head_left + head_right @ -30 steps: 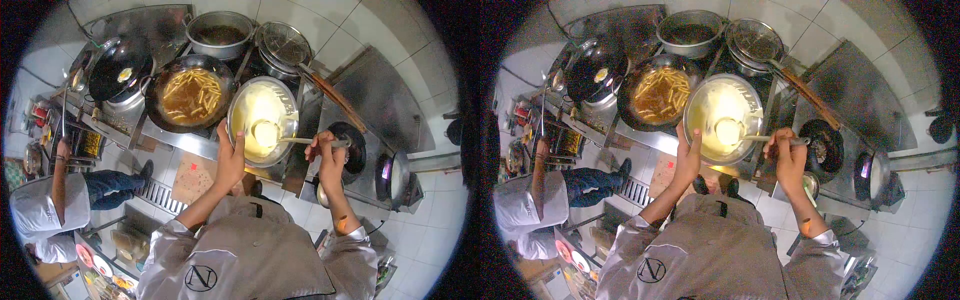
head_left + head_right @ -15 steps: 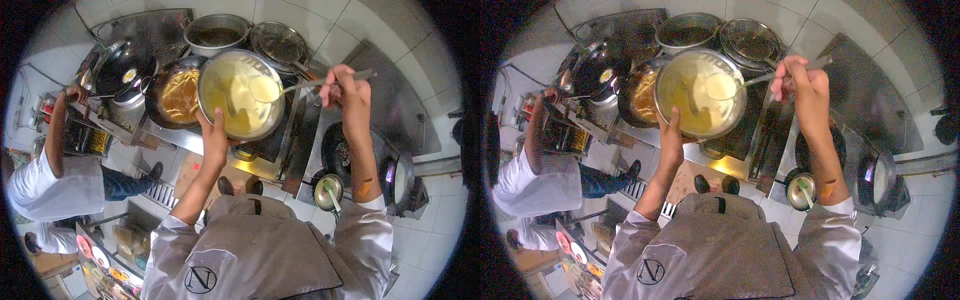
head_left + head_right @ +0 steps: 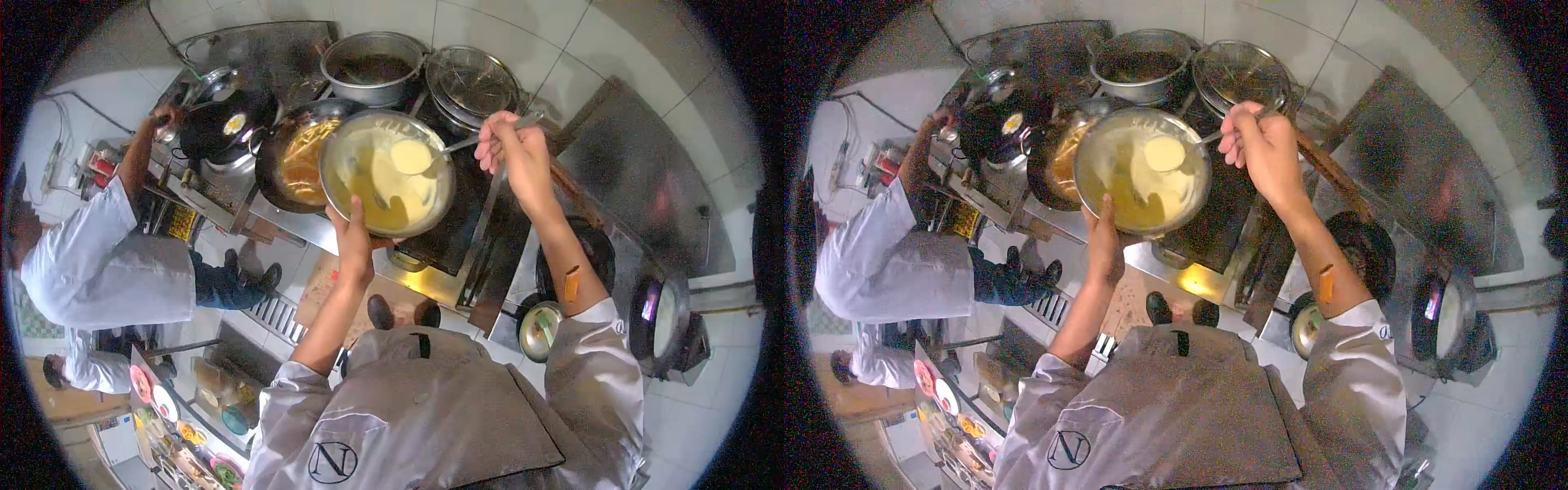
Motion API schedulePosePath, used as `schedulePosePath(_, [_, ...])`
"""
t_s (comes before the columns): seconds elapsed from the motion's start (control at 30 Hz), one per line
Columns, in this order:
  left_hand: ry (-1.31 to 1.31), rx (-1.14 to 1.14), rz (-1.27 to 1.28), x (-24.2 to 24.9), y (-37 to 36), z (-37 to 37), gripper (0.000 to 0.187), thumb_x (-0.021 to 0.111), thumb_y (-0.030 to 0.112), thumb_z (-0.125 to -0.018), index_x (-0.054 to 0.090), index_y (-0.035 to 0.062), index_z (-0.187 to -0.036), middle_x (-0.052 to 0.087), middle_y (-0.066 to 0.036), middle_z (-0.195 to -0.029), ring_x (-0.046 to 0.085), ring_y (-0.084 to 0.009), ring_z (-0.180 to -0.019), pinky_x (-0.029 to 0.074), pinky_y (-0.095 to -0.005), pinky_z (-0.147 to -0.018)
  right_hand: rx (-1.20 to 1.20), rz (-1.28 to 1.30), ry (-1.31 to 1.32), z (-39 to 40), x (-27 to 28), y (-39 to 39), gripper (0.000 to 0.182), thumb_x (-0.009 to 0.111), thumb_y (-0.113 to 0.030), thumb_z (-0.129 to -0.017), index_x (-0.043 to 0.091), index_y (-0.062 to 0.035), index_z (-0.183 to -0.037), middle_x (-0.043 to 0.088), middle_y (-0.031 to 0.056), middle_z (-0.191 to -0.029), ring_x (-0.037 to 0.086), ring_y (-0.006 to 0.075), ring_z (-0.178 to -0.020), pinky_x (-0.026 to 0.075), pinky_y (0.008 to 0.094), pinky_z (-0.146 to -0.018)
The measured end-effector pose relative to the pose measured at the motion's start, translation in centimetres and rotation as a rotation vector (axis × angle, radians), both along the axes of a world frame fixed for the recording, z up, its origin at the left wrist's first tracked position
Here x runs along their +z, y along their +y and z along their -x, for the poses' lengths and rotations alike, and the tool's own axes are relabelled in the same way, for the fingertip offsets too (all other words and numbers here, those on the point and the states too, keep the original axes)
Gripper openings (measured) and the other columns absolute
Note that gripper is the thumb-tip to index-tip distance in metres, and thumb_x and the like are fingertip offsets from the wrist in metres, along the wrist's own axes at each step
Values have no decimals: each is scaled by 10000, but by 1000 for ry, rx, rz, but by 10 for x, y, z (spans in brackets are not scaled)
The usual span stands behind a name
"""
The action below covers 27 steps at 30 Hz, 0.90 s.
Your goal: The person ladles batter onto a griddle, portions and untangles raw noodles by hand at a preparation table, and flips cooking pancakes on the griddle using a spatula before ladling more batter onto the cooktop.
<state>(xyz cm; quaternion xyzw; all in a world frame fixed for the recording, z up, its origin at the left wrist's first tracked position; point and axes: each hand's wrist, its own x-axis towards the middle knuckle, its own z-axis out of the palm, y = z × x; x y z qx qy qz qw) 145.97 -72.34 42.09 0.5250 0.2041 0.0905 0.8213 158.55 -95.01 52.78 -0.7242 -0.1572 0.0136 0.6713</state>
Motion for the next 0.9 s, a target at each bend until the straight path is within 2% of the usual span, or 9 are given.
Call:
schedulePosePath(0.1, [23,14,76,-8,-3,-2,670,554,440,-1039,176,233,-1552,448,-161,-1493,615,-407,-1212,659,-537,-718,26,29,3,-4,4,4,354,478,-290,-1058,622,-29,-869,650,53,-690,588,90,-553,448,231,-500])
schedulePosePath(0.2, [25,16,40,-11,-2,-2,685,567,456,-1028,189,219,-1547,446,-158,-1491,609,-402,-1222,655,-554,-725,32,52,-5,-9,10,3,355,472,-295,-1058,623,-29,-877,654,58,-689,591,96,-548,449,232,-495])
schedulePosePath(0.23, [23,16,41,-7,-3,-3,685,567,456,-1028,189,219,-1547,446,-158,-1491,609,-402,-1222,655,-554,-725,33,53,-7,-10,13,2,355,472,-295,-1058,623,-29,-877,654,58,-689,591,96,-548,449,232,-495])
schedulePosePath(0.3, [19,46,7,1,-5,-4,554,498,448,-1060,218,158,-1440,447,-181,-1425,639,-364,-1149,667,-475,-666,23,-8,19,-15,20,0,342,469,-288,-1056,628,-30,-897,661,66,-691,598,104,-545,452,234,-491])
schedulePosePath(0.53, [-26,138,8,3,17,-8,644,536,403,-1049,165,164,-1519,424,-196,-1438,555,-418,-1256,661,-520,-718,-46,-33,-21,-24,46,-14,339,499,-300,-1044,635,-20,-911,683,101,-726,616,135,-561,461,252,-512])
schedulePosePath(0.6, [-19,205,17,1,26,-3,654,560,404,-1042,194,173,-1531,454,-189,-1436,593,-399,-1217,661,-505,-712,-97,0,-24,-27,42,-16,338,511,-302,-1040,641,-12,-927,684,108,-733,630,138,-591,463,257,-536])
schedulePosePath(0.73, [-28,328,12,5,42,24,647,581,382,-1040,250,166,-1552,502,-161,-1423,639,-346,-1174,664,-480,-729,-100,-22,-11,-26,-3,-24,338,514,-314,-1051,638,-24,-929,683,84,-743,625,130,-592,463,257,-545])
schedulePosePath(0.8, [-2,349,-19,1,51,41,638,581,377,-1041,265,160,-1551,508,-154,-1422,632,-330,-1188,660,-490,-754,-111,16,3,-26,-40,-25,352,501,-323,-1062,634,-27,-925,680,75,-739,623,124,-594,465,255,-548])
schedulePosePath(0.9, [13,377,1,7,60,64,582,539,354,-1062,262,171,-1541,495,-173,-1414,630,-328,-1194,660,-439,-729,-145,93,46,-22,-101,-21,398,451,-348,-1093,627,-38,-915,669,50,-722,617,105,-595,472,255,-547])
